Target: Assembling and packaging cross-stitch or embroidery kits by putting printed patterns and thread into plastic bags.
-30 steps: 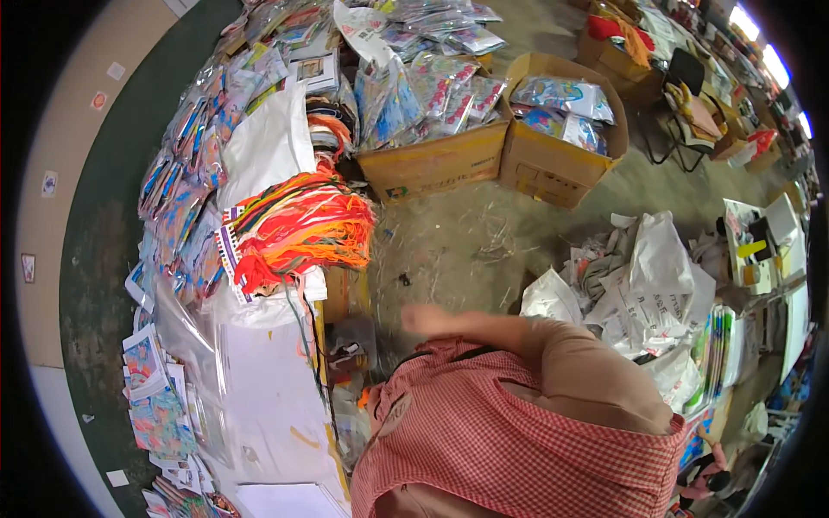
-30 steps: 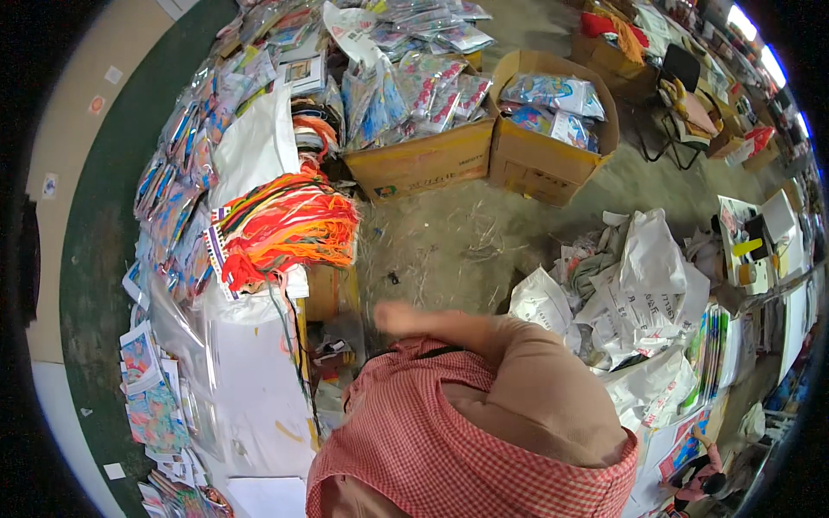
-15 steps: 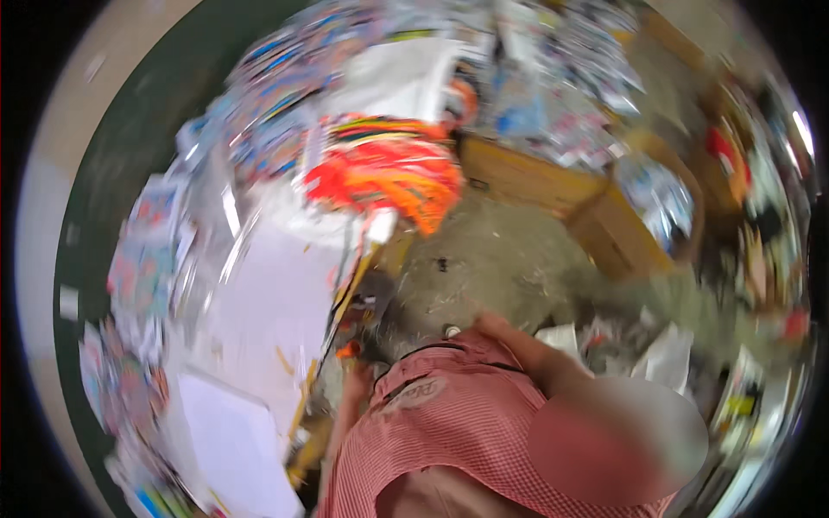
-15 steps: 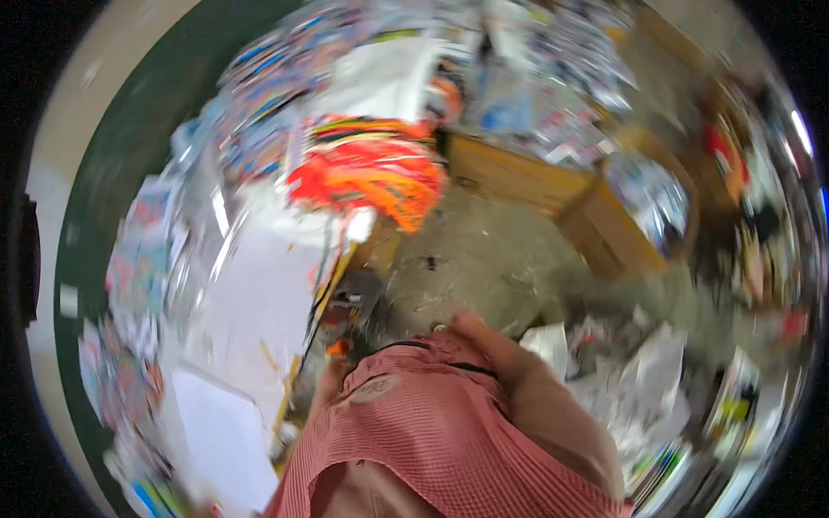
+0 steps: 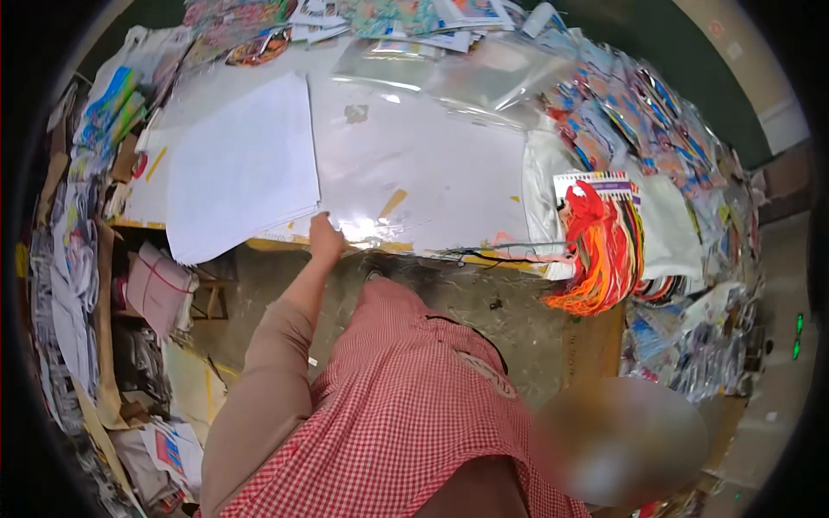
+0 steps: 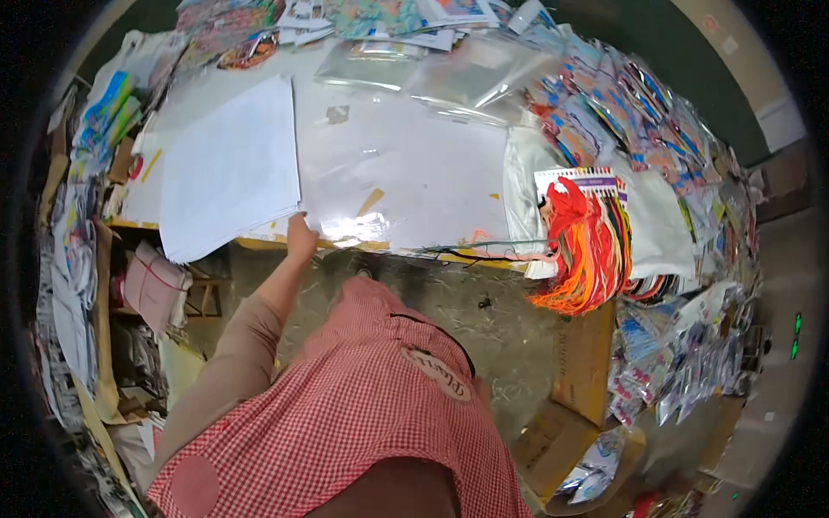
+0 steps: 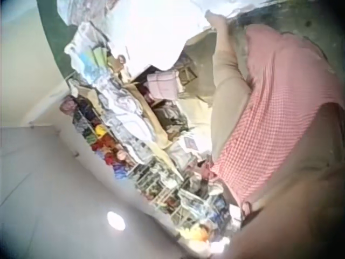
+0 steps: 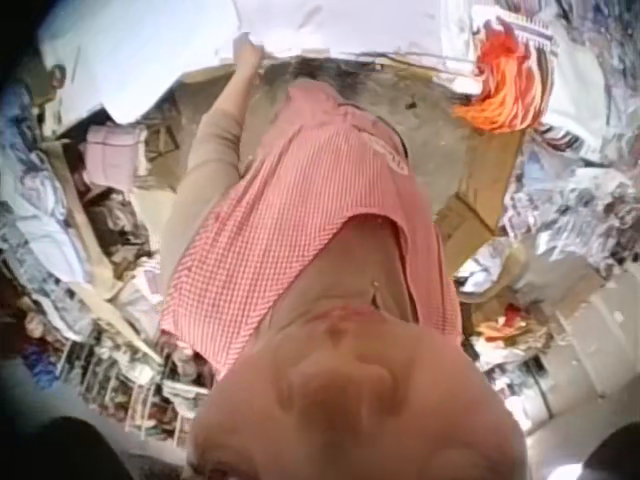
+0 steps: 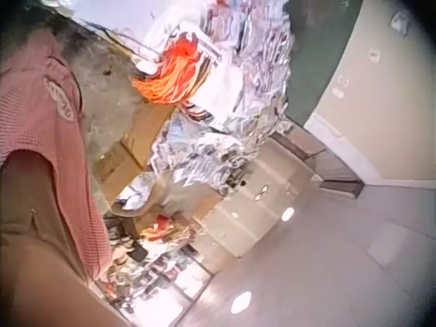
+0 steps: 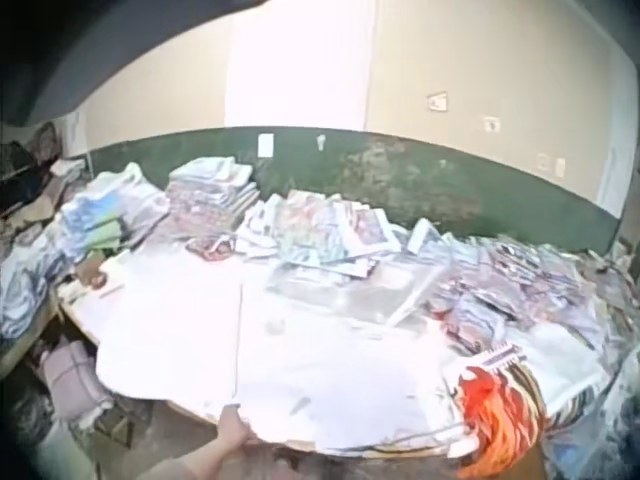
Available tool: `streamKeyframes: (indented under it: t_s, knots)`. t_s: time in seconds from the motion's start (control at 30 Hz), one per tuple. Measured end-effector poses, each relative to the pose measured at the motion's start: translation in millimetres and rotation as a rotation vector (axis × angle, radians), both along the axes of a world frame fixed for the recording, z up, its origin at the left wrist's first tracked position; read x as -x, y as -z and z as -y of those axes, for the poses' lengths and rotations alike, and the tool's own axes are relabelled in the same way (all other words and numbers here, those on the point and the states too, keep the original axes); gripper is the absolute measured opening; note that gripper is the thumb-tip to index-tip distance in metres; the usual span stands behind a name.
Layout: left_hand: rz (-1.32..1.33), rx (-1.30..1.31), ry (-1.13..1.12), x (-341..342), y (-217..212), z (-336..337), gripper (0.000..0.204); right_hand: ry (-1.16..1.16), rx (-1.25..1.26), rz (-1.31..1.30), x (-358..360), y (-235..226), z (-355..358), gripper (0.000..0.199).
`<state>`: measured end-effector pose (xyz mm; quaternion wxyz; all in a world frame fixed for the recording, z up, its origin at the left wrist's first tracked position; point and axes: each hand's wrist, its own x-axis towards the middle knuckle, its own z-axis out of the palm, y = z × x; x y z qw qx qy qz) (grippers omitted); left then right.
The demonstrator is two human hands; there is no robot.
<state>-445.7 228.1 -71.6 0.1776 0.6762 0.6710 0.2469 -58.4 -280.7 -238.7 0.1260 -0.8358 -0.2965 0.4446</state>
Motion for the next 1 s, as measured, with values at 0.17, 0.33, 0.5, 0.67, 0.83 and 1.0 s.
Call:
streamKeyframes:
  t_s: [0.17,0.33,0.5,0.67,0.83,1.0]
  knots:
    - [-0.138,-0.052,-0.132,43.1,8.7,-50.6,0.052,0.12,-0.878,-0.707,-40.0,-44.3,-76.9,0.034]
    - [-0.249,-0.05,-0.042,56.5,25.8,-103.9,0.06,0.043,-0.171,0.018,41.0,-136.7,-217.2,0.033]
    - [-0.282,0.062,-0.019,66.5,14.9,-120.9,0.067,0.093,0.013,-0.03,98.5,-131.1,-291.4,0.035]
    - [-0.07,0.146,-0.016,57.4,2.8,-147.1,0.056,-0.174,0.045,-0.013,82.3,-34.5,-292.2,0.039]
    - [0.225,0.121,-0.179,108.1,30.3,-151.2,0.041,-0.111,-0.04,-0.062,110.1,-108.7,-349.1,0.037]
    - [0.542,0.14,-0.248,120.4,43.4,-166.2,0.042,-0.137,-0.023,-0.11,120.2,-127.6,-355.2,0.036]
